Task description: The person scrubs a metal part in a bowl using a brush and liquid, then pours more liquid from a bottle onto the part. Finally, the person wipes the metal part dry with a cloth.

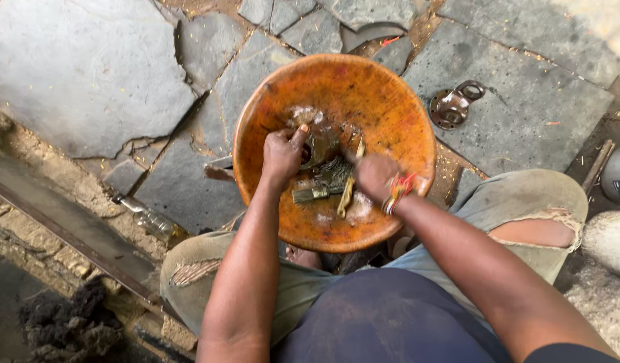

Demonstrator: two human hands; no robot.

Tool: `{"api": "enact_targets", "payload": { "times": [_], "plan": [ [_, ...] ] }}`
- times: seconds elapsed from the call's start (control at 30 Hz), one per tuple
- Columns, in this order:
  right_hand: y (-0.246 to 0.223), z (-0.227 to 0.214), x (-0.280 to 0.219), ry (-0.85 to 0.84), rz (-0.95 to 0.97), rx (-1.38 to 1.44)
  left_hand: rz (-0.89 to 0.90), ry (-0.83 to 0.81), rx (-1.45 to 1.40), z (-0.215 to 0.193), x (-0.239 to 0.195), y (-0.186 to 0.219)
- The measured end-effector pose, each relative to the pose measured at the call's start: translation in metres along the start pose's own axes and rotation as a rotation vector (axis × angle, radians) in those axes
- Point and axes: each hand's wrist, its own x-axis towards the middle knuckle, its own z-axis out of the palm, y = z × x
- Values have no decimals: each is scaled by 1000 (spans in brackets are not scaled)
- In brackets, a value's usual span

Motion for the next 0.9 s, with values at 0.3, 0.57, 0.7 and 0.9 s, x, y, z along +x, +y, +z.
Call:
{"api": "enact_targets", "payload": {
  "times": [0.3,0.57,0.7,0.9],
  "plan": [
    [-2,-95,-47,51,140,382,-43,66,81,-5,-9,23],
    [-15,-40,32,500,-99,255,-137,49,57,-3,-9,23],
    [-13,-43,13,634,-121,152,-33,32,98,-3,-10,25],
    [-21,-45,1,372,-10,356,-98,58,28,-2,-9,30]
  ]
}}
